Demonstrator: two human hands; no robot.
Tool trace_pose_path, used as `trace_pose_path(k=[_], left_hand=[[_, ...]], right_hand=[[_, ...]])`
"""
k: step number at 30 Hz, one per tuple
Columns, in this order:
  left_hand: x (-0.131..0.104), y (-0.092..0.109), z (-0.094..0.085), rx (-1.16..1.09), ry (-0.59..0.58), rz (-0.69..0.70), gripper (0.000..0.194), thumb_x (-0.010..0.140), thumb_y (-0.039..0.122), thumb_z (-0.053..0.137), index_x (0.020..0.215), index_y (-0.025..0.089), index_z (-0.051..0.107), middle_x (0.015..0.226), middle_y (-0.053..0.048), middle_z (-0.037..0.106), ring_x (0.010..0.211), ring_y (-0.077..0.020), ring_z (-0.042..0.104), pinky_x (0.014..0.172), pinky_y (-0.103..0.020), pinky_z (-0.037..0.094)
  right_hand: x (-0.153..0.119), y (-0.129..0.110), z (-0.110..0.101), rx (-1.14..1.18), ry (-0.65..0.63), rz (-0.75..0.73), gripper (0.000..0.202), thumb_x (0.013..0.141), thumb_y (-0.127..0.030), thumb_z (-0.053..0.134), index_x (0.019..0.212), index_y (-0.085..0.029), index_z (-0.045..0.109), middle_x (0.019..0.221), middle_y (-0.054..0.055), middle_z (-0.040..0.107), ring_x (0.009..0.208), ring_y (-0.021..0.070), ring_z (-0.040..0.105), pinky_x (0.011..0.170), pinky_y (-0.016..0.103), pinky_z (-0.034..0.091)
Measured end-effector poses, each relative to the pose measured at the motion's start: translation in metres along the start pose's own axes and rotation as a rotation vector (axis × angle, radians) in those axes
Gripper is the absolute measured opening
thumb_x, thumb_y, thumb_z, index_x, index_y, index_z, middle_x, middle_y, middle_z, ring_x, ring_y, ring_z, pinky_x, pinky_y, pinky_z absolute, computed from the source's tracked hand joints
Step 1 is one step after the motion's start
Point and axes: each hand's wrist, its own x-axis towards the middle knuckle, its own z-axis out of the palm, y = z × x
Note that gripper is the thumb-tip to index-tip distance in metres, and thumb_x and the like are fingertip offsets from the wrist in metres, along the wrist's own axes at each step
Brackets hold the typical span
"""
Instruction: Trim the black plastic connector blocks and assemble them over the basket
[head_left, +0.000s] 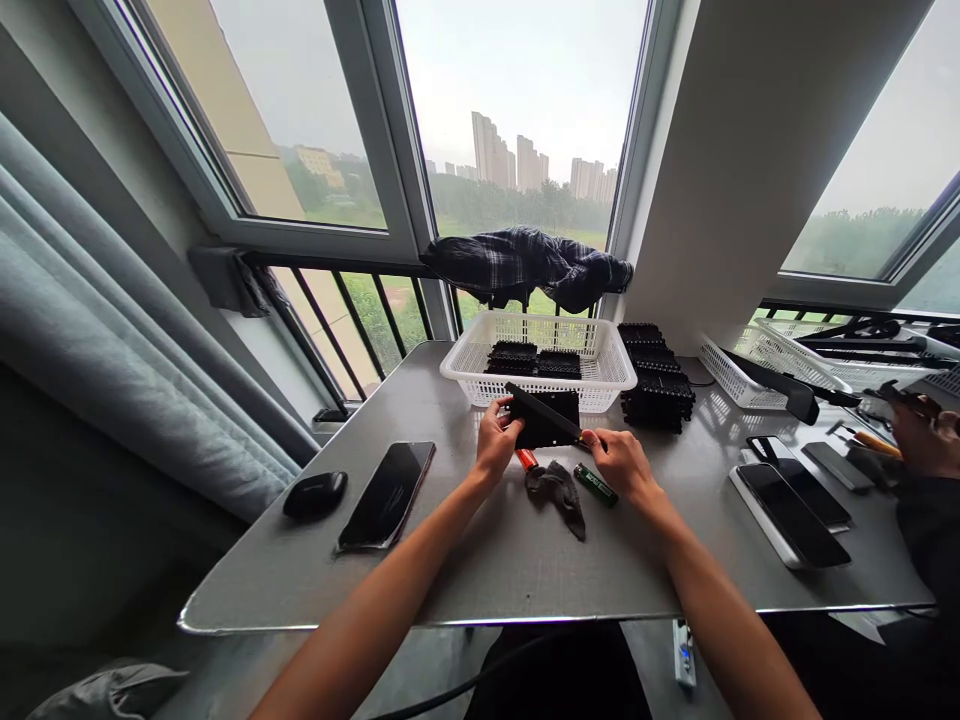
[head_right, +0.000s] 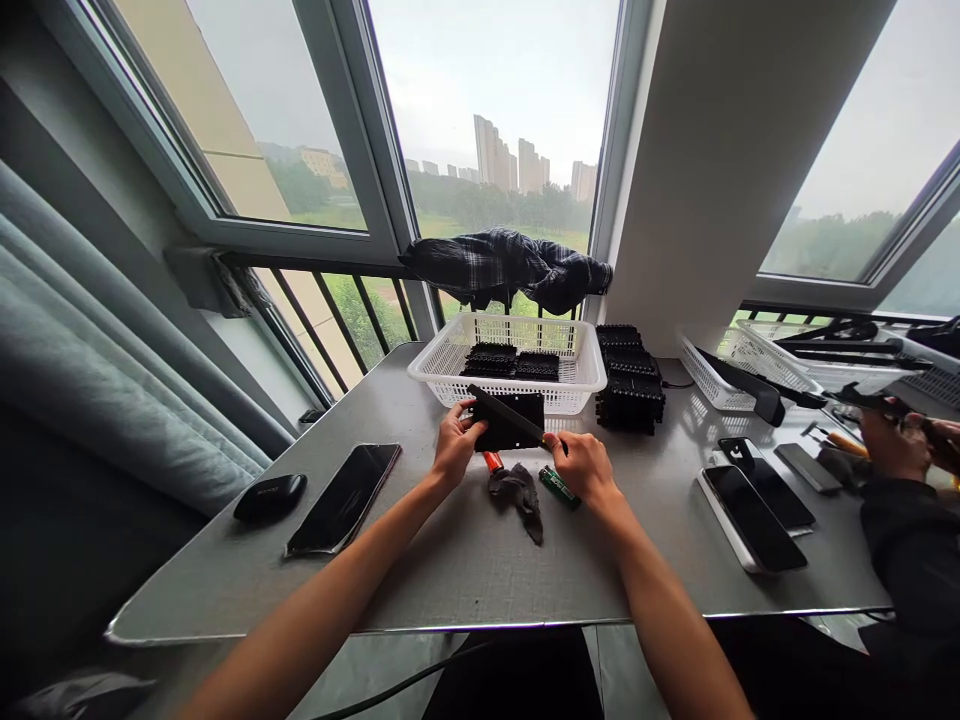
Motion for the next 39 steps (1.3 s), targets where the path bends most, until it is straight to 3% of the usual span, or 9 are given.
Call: trace_pose_path(k=[6, 9, 16, 24, 33, 39], left_hand=[[0.003, -0.003, -0.003, 0.039, 0.054, 0.032, 0.049, 0.062, 0.024, 0.066, 0.11, 0.016, 0.056, 0.076, -0.003, 0.069, 0.071, -0.0183, 0.066, 0.065, -0.028, 0.053], [0.003, -0.003, -0.002, 0.032, 0.049, 0.037, 0.049, 0.062, 0.024, 0.066, 0.11, 0.016, 0.056, 0.076, -0.003, 0.069, 0.071, -0.0186, 0.066, 0.064, -0.028, 0.053], [-0.002, 0.004, 0.001, -0.012, 0.016, -0.004, 0.05, 0.063, 0.024, 0.066, 0.111, 0.016, 0.054, 0.077, -0.003, 0.07, 0.065, -0.0179, 0.066, 0.059, -0.028, 0.054], [0.0, 0.002, 0.0, 0.014, 0.028, 0.016, 0.048, 0.064, 0.023, 0.066, 0.11, 0.016, 0.054, 0.078, -0.003, 0.07, 0.069, -0.0182, 0.067, 0.063, -0.028, 0.054], [-0.002, 0.004, 0.0, 0.04, 0.022, 0.035, 0.047, 0.066, 0.022, 0.064, 0.111, 0.016, 0.055, 0.079, -0.004, 0.07, 0.073, -0.0187, 0.068, 0.066, -0.029, 0.054], [-0.001, 0.003, 0.0, 0.039, 0.037, 0.028, 0.048, 0.065, 0.023, 0.066, 0.111, 0.016, 0.055, 0.079, -0.003, 0.07, 0.073, -0.0194, 0.068, 0.068, -0.031, 0.054]], right_hand=[[0.004, 0.01, -0.004, 0.032, 0.101, 0.158, 0.056, 0.1, -0.05, 0.028, 0.088, -0.02, 0.073, 0.075, 0.007, 0.071, 0.068, 0.0193, 0.061, 0.056, 0.026, 0.027], [0.005, 0.011, -0.004, 0.067, 0.155, 0.169, 0.06, 0.1, -0.052, 0.024, 0.089, -0.019, 0.073, 0.07, 0.007, 0.069, 0.067, 0.0196, 0.06, 0.056, 0.026, 0.027], [0.001, 0.002, 0.003, 0.092, 0.096, 0.086, 0.059, 0.099, -0.054, 0.027, 0.078, -0.019, 0.07, 0.067, 0.006, 0.067, 0.061, 0.0178, 0.057, 0.057, 0.027, 0.027], [0.003, 0.005, 0.001, 0.136, 0.125, 0.151, 0.057, 0.098, -0.053, 0.028, 0.084, -0.02, 0.072, 0.07, 0.006, 0.068, 0.067, 0.019, 0.06, 0.058, 0.026, 0.029], [0.002, 0.001, 0.0, 0.147, 0.118, 0.116, 0.062, 0.098, -0.055, 0.024, 0.077, -0.019, 0.07, 0.068, 0.005, 0.067, 0.061, 0.0175, 0.055, 0.055, 0.027, 0.026], [0.003, 0.003, -0.003, 0.143, 0.134, 0.171, 0.065, 0.098, -0.055, 0.022, 0.078, -0.018, 0.071, 0.068, 0.007, 0.067, 0.063, 0.019, 0.057, 0.056, 0.027, 0.028]])
